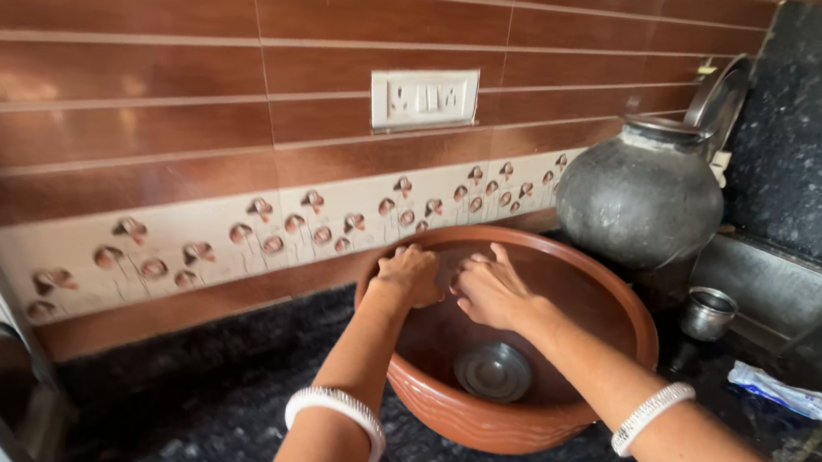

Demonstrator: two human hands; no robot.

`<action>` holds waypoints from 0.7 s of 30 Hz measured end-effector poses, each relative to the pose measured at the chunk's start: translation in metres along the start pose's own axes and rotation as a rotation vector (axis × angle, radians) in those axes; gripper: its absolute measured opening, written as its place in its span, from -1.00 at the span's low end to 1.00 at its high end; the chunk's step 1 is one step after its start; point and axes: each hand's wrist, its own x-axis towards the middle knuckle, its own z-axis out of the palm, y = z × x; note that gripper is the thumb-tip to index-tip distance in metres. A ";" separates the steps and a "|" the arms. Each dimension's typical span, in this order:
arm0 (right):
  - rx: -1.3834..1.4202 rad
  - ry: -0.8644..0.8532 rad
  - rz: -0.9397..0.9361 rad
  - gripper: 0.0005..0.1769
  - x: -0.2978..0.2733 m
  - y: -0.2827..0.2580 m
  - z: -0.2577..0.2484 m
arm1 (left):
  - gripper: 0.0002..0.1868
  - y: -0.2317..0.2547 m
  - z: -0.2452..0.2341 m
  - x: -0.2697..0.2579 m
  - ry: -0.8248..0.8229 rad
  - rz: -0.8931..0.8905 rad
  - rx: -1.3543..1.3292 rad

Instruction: The person washes small stainless steel cups, bowls and lids by hand in a large clay basin filled with water, rubbing each item and then placing it on a metal dish rack shelf. They repeat this cycle for many items and finally rinse their hands in the basin.

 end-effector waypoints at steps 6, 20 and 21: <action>0.009 -0.109 -0.090 -0.71 0.009 0.023 0.037 | -0.28 0.009 0.034 0.031 -0.054 -0.117 -0.096; 0.110 -0.198 -0.190 -0.71 0.029 0.040 0.125 | -0.52 0.020 0.101 0.046 -0.188 -0.225 -0.075; 0.079 -0.204 -0.211 -0.71 0.033 0.042 0.131 | -0.53 0.021 0.104 0.047 -0.176 -0.237 -0.070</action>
